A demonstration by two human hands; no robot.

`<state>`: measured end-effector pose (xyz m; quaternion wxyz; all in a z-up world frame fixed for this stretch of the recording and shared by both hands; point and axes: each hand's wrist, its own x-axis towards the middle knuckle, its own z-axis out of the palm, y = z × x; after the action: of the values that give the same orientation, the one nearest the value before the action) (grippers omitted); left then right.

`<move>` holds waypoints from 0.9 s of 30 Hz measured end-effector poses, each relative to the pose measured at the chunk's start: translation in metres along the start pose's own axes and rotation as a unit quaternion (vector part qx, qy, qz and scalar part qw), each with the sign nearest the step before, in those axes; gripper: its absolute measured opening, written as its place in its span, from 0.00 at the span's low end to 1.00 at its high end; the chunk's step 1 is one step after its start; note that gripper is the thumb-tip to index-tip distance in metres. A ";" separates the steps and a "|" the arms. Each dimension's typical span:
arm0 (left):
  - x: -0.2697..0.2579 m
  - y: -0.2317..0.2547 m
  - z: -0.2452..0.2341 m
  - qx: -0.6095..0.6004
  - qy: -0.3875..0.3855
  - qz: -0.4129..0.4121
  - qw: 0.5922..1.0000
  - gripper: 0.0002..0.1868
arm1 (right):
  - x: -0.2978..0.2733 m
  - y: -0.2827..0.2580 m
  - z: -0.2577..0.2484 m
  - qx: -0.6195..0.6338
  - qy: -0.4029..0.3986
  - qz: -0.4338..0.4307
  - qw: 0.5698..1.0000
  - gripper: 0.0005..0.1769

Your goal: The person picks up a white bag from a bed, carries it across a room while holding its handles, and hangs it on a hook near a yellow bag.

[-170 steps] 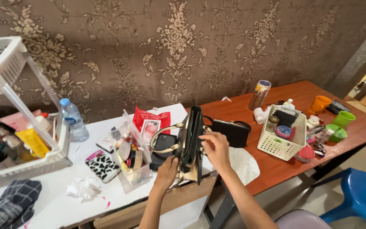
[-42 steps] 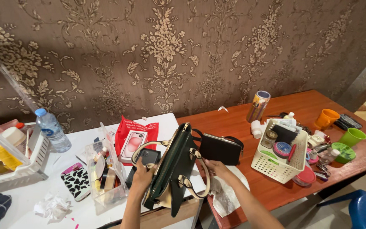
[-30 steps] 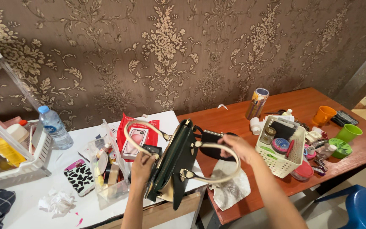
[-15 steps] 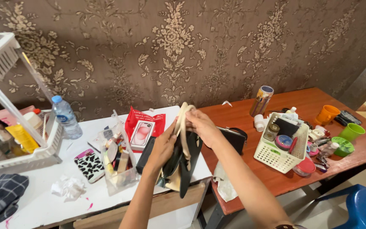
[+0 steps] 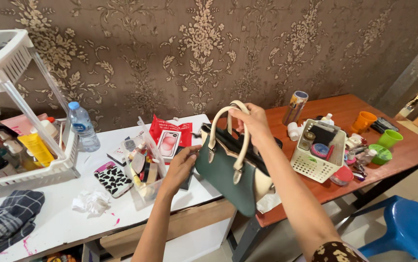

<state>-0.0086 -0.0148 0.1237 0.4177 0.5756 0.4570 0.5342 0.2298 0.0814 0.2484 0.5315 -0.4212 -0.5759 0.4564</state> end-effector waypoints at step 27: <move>-0.053 0.140 0.036 0.016 -0.032 0.118 0.992 0.19 | -0.123 -0.065 0.008 0.112 -0.146 -0.017 0.983 0.23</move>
<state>0.0373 -0.0990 0.2439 0.3566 0.6489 0.3805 0.5541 0.2317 -0.0532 0.2840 0.4934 -0.2782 -0.5996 0.5654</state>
